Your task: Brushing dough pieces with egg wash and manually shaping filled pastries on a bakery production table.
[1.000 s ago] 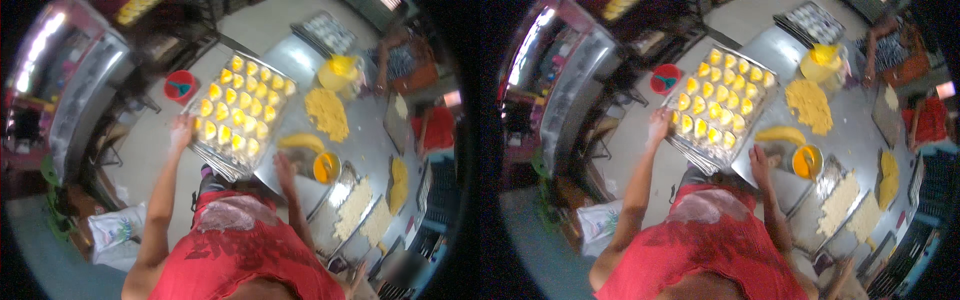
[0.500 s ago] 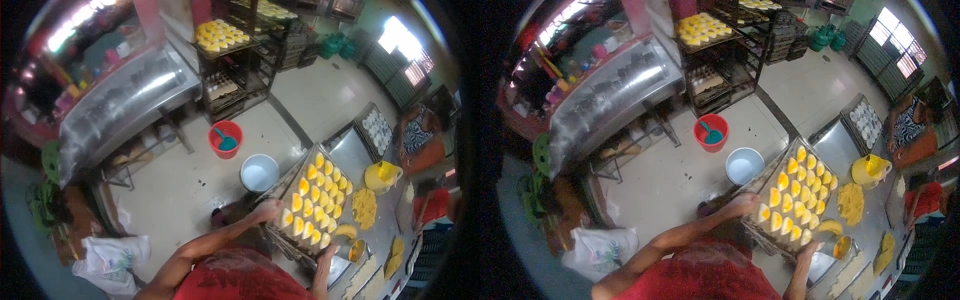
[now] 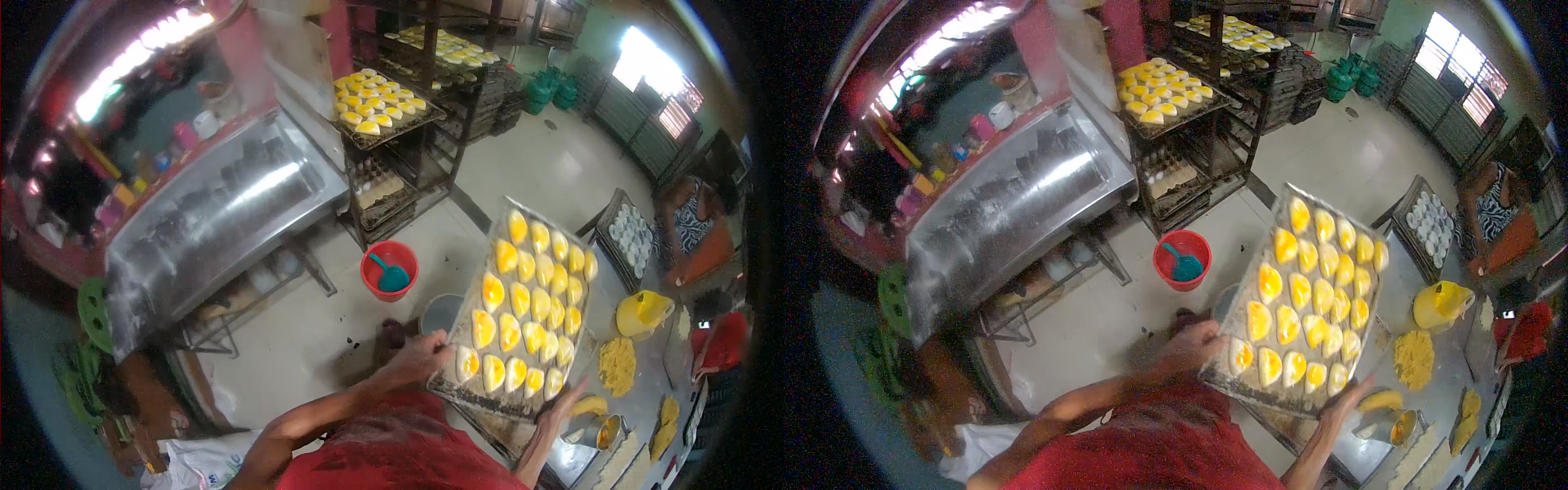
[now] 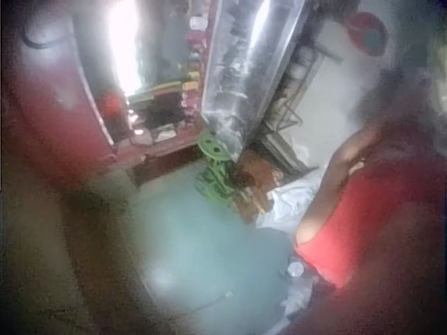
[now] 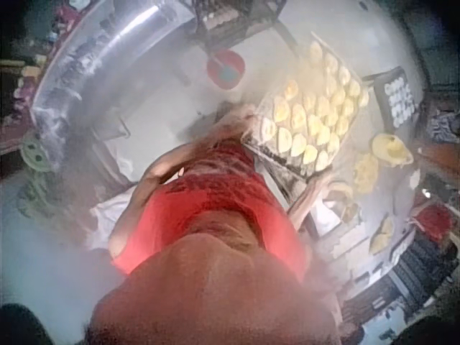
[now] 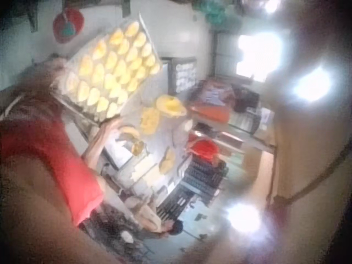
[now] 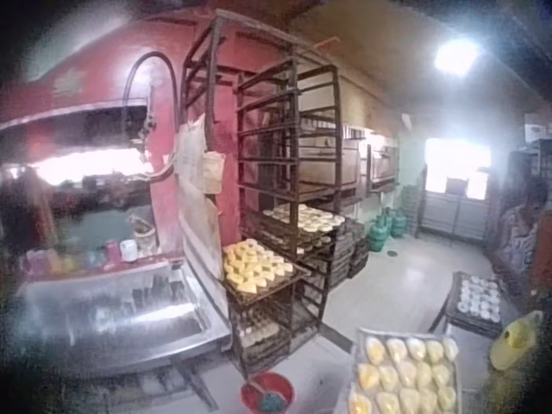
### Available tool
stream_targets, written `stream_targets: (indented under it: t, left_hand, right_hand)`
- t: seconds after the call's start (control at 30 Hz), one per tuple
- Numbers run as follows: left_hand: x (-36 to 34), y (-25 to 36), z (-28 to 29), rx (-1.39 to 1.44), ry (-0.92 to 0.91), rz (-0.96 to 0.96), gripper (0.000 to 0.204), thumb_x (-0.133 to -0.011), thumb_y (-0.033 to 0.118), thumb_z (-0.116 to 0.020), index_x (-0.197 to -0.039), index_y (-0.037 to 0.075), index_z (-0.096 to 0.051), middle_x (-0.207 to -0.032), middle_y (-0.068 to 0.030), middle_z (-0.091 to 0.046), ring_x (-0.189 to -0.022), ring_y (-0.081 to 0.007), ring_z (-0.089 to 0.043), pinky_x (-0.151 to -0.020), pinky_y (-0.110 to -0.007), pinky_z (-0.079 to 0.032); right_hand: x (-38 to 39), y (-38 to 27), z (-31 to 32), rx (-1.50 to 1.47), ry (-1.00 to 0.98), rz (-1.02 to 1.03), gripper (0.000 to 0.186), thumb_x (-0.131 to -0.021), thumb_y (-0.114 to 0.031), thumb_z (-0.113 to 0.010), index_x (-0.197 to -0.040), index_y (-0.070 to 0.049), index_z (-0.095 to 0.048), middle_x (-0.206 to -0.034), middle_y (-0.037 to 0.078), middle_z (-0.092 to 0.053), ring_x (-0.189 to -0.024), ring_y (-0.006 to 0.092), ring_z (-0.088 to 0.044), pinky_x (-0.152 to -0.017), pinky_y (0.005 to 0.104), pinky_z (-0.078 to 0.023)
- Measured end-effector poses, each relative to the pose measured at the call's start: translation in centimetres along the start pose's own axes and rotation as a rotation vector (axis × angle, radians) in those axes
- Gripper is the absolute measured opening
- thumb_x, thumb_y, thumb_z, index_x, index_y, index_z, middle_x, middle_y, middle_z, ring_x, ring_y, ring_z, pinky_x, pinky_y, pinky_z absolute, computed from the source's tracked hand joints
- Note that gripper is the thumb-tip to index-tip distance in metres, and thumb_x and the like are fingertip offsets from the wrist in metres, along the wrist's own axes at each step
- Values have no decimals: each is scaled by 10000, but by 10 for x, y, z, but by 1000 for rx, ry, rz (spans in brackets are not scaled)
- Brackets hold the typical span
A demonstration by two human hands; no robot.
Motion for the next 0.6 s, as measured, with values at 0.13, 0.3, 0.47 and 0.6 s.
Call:
stream_targets:
  t: [0.13, 0.3, 0.47, 0.6]
  left_hand:
    - [-28, 22, 98, 132, 111, 7, 278, -946, 215, -596, -1109, -9, -567, -936, -147, -646, -851, -210, -600, -803, -376, -489]
    - [-77, 26, 182, -59, 303, -55, 283, -953, 148, -619, -1183, 1, -546, -1012, -91, -626, -925, -154, -572, -829, -340, -477]
    - [-128, 63, 252, 133, 473, -54, 179, -992, 112, -585, -1148, 33, -544, -973, -47, -577, -889, -120, -540, -800, -290, -460]
    - [-176, 56, 277, 361, 572, 23, 195, -986, 102, -595, -1161, 42, -533, -943, -29, -560, -860, -112, -524, -776, -286, -454]
  right_hand:
    - [-57, -26, -150, 120, 32, 68, 1036, -900, -780, -397, -1508, 51, -281, -1524, 192, -370, -1370, 316, -409, -1154, 413, -287]
    - [-117, -60, -368, 47, -385, -158, 993, -887, -790, -422, -1330, 94, -520, -1315, 192, -589, -1165, 281, -596, -1047, 387, -427]
    - [-195, -114, -529, 265, -536, -31, 931, -913, -761, -401, -1260, 85, -576, -1229, 188, -635, -1093, 241, -633, -985, 371, -473]
    - [-235, -133, -646, 438, -756, -74, 854, -945, -702, -411, -1260, 77, -566, -1211, 188, -644, -1078, 212, -637, -972, 371, -485]
Point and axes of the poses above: each hand's wrist, its own x-axis away from the middle knuckle, its own z-axis out of the back of the hand, y = z × x, the point moved 10 cm from there along -x, towards the middle knuckle
